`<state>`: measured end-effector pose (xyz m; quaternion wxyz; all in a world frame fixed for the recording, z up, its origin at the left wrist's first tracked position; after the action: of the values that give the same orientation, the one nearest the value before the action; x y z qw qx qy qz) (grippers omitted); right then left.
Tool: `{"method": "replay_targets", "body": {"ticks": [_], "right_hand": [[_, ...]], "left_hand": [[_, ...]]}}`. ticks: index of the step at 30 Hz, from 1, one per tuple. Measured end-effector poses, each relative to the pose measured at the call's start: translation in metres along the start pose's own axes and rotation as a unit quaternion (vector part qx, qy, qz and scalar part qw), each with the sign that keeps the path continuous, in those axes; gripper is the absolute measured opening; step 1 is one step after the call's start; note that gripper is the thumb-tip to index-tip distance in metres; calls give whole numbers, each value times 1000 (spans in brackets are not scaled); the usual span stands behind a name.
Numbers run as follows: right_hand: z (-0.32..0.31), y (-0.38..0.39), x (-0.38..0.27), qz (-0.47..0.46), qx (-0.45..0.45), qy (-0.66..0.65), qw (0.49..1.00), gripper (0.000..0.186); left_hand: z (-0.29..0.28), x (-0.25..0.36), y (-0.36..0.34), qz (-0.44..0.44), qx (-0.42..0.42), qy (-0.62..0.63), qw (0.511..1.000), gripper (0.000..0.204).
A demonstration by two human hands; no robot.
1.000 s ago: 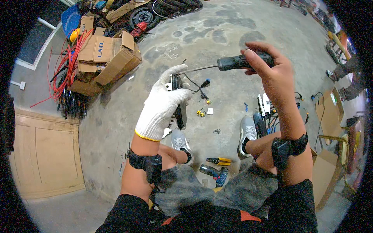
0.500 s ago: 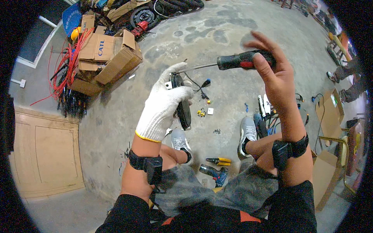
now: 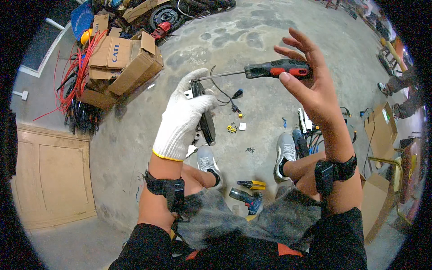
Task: Using a screwdriver to remove or tighten screws on a black plastic assembly, likely a motorcycle light.
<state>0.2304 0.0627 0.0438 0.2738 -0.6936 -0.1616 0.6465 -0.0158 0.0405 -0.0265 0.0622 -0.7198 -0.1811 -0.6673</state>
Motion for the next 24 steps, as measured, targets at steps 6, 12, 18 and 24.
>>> {"method": "replay_targets", "body": {"ticks": [6,12,18,24], "right_hand": [[-5,-1,9,99,-31,7,995,46],[-9,3,49,251,-36,64,965,45],[0,-1,-2,7,12,-29,999,57],[-5,-3,-2,51,-8,-43,998,47]], "left_hand": [[-2,6,3,-2,-15,8,1000,60],[1,11,4,42,-12,-19,999,59],[-1,7,5,16,2,-11,1000,58],[-3,15,10,25,-5,-22,999,58]]}}
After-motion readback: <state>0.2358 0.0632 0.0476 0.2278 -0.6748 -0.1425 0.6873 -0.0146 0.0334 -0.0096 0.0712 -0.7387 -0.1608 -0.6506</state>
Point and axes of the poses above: each hand's wrist, its own y-axis away from the middle knuckle, its own z-axis out of the palm, x = y × z, the point moved 8 cm from there along -y, towards the middle knuckle, and after that the axes turned 15 degrees about x, right-handed, at the moved point
